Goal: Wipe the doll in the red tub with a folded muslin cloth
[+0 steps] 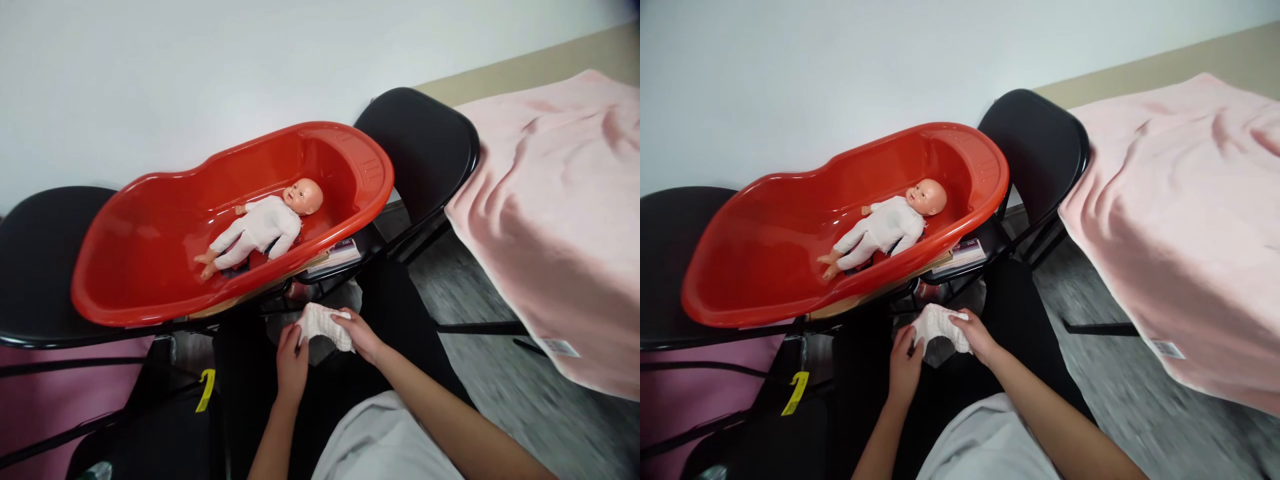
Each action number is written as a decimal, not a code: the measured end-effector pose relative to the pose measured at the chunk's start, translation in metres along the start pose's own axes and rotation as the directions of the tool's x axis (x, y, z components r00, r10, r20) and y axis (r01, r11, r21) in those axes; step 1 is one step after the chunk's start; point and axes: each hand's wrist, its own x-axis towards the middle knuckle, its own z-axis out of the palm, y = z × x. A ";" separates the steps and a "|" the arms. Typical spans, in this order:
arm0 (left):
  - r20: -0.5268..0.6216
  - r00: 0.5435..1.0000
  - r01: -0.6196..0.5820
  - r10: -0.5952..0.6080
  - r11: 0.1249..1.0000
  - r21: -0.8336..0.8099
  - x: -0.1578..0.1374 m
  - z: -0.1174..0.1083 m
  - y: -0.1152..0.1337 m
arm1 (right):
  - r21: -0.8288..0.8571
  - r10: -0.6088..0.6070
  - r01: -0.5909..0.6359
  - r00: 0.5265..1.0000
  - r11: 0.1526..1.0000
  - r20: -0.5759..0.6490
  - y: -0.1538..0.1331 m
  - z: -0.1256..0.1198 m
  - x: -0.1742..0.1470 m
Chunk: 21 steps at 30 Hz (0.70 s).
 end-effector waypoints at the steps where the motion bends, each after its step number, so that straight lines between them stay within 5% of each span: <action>1: 0.055 0.996 -0.075 0.074 0.997 0.023 -0.003 0.006 0.002 | 0.000 -0.005 0.005 1.000 1.000 0.011 0.002 0.001 0.001; 5: 0.271 0.931 -0.281 0.246 0.955 0.097 -0.014 0.022 0.003 | 0.024 -0.044 0.042 0.996 0.999 0.081 0.008 0.002 0.003; 10: 0.451 0.855 -0.356 0.257 0.923 0.148 -0.014 0.025 0.000 | 0.053 -0.019 0.008 0.978 0.999 0.208 0.005 0.004 -0.002; 14: 0.418 0.886 -0.287 0.200 0.945 0.156 -0.017 0.026 0.001 | -0.095 -0.059 0.103 0.921 0.990 0.385 -0.001 0.004 -0.011; 21: 0.259 0.955 -0.191 0.147 0.970 0.152 -0.021 0.014 0.020 | -0.242 0.060 -0.001 0.969 0.970 0.238 0.013 -0.013 -0.004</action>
